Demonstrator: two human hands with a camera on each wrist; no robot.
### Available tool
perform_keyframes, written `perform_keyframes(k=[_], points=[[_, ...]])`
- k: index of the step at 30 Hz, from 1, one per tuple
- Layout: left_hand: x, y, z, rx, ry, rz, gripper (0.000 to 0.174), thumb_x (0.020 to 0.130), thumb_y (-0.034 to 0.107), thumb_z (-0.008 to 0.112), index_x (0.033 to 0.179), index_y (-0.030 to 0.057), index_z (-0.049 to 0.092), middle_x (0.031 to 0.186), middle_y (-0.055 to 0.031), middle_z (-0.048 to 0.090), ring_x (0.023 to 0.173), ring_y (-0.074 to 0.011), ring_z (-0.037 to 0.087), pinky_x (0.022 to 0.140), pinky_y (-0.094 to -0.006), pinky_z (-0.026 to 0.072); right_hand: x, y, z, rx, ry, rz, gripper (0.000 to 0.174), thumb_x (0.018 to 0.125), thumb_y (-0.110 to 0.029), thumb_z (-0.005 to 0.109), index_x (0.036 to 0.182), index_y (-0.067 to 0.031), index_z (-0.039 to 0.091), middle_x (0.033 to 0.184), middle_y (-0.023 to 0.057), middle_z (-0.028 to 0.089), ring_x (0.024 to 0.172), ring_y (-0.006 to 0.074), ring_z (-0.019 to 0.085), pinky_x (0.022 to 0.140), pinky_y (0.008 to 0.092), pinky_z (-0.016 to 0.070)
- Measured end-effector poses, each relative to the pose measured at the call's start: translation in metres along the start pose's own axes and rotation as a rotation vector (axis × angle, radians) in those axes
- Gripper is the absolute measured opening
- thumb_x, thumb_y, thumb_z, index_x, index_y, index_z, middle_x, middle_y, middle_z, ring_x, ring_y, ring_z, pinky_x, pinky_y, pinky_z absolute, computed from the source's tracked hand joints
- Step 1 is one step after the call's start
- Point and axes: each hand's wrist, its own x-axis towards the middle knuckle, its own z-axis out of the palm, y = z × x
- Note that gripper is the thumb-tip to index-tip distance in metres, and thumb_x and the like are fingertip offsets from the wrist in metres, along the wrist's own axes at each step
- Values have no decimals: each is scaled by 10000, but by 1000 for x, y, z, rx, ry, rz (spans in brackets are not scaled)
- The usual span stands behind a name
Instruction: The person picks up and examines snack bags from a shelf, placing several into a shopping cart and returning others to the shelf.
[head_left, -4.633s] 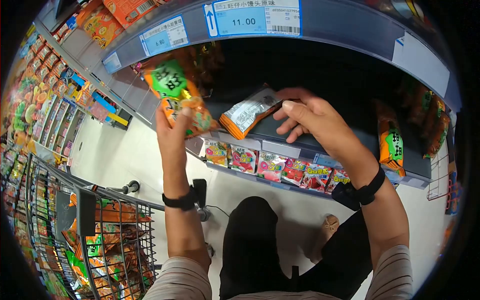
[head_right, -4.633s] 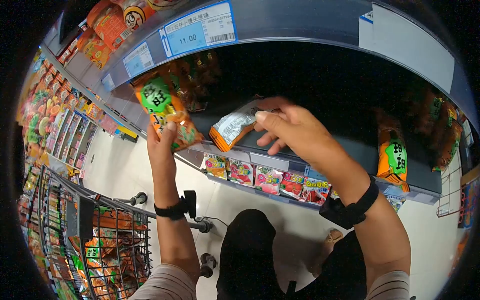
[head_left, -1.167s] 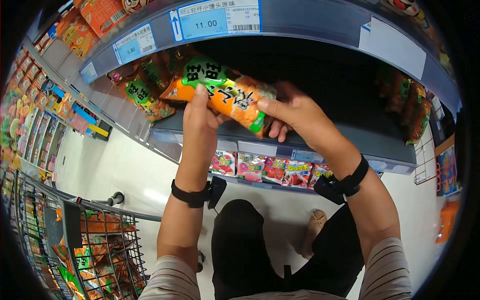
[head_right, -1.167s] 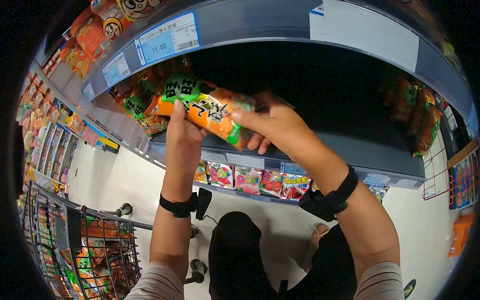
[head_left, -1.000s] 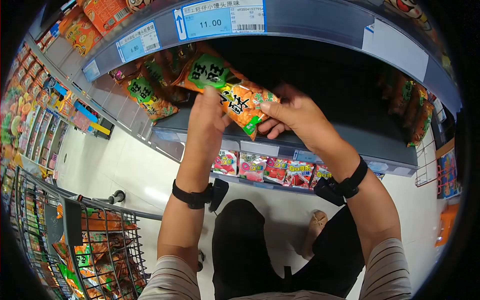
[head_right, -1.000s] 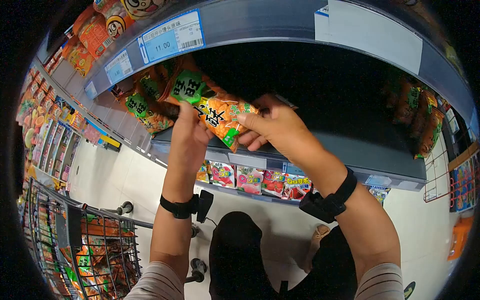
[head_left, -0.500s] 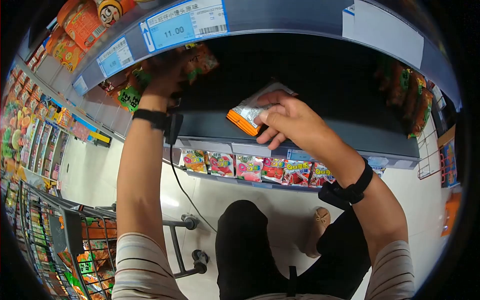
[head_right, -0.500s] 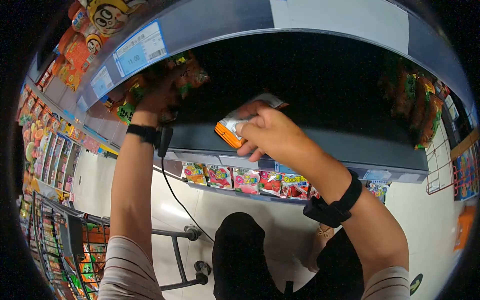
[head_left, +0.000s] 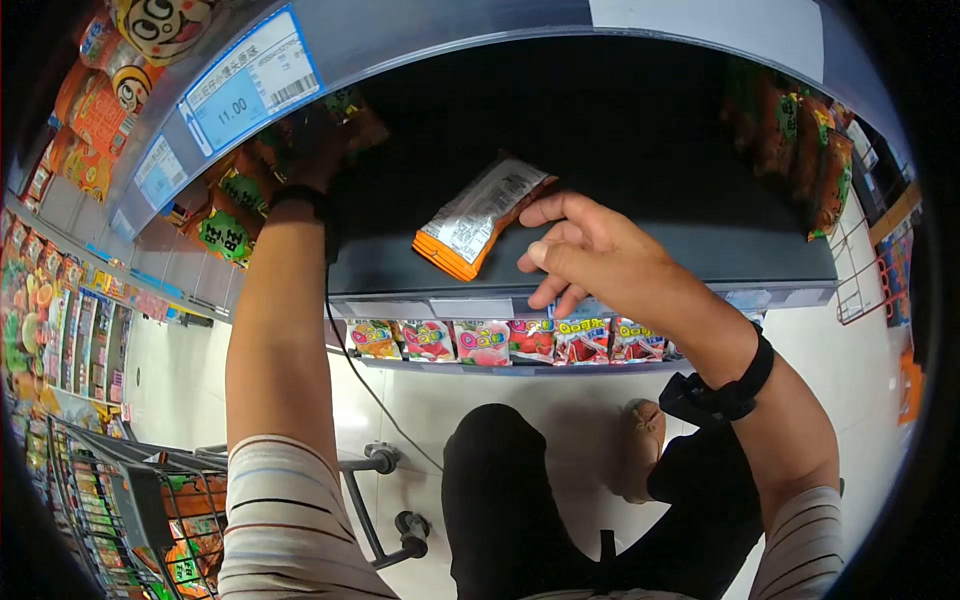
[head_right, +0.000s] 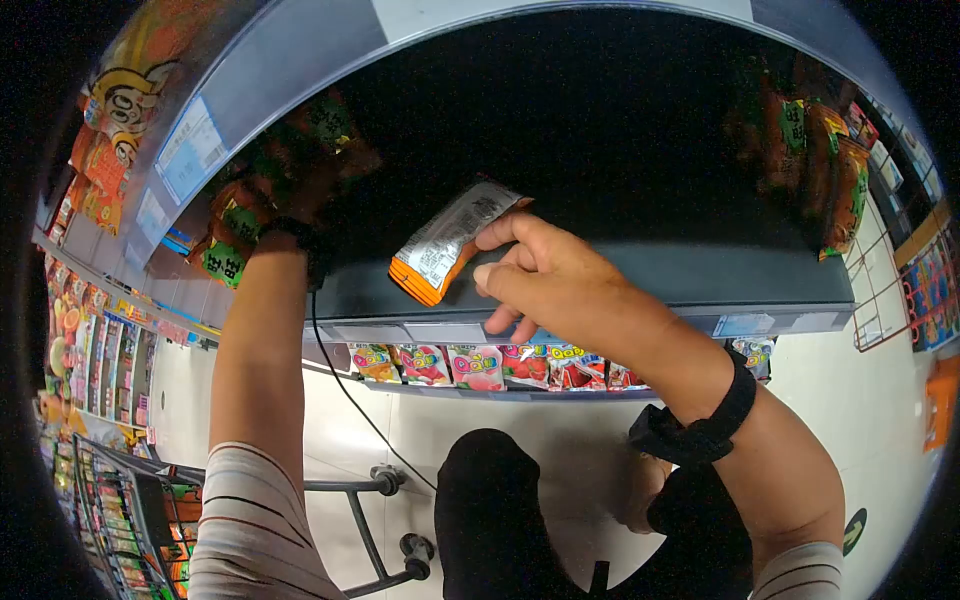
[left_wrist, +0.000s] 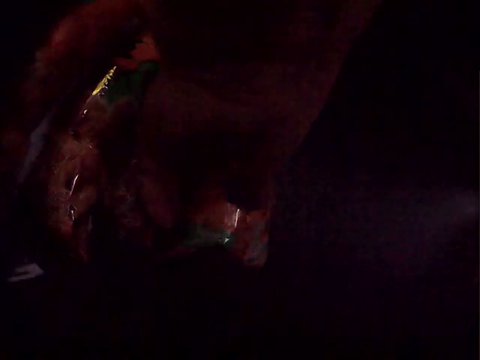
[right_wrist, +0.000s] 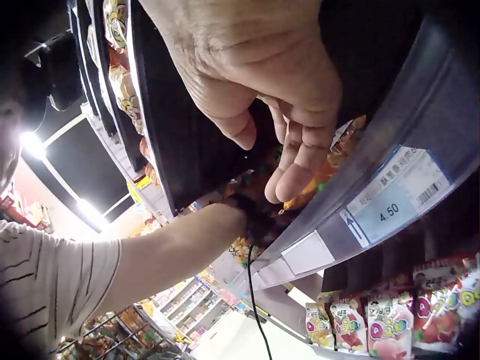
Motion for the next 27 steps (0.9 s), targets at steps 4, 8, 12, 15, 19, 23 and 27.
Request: perform_keyframes(k=[4,8,12,15,19,23,27], points=[[3,-4,7,111,49,17,646,992,365,644,1528,64,445,1551,-222,435,1430,-367,409,1187,-434,326,-2,1,-2,-5,-14,30,502,1014,-212,625,1410,52,466,1169,217,666,914,231,734,737,315,598],[4,-14,9,180,82,133,780,972,438,644,1569,45,333,1607,-236,348,1497,-408,310,1235,-507,229,3,2,-4,10,-18,22,479,1017,-207,621,1396,50,480,1161,212,668,913,227,732,734,310,595],[26,-43,14,312,109,354,834,955,480,640,1580,60,281,1613,-237,313,1511,-406,269,1234,-550,188,6,4,-3,11,-22,23,470,1016,-197,617,1394,48,482,1156,207,670,920,222,730,737,308,593],[16,-30,7,353,99,380,703,970,436,630,1513,66,382,1539,-226,408,1469,-383,348,1207,-530,256,6,5,0,-24,-14,25,446,1011,-191,618,1374,41,503,1151,184,676,926,208,720,758,311,588],[-16,7,-15,502,100,465,540,989,377,617,1424,73,517,1440,-212,535,1413,-352,454,1172,-505,347,6,6,-2,-42,51,-21,369,1002,-158,595,1319,28,556,1132,135,686,943,176,696,814,311,567],[-83,40,-43,687,52,800,451,983,419,628,1284,84,659,1275,-183,674,1268,-328,604,1077,-481,464,11,18,-11,-144,164,-172,310,993,-123,562,1266,22,594,1088,96,684,951,136,663,843,280,535],[-191,126,-59,-11,-113,237,478,959,387,718,1226,-9,699,1172,-241,716,1095,-389,677,971,-418,515,10,36,-10,-257,263,-220,224,984,-97,586,1156,33,646,965,79,692,865,128,658,748,278,517]])
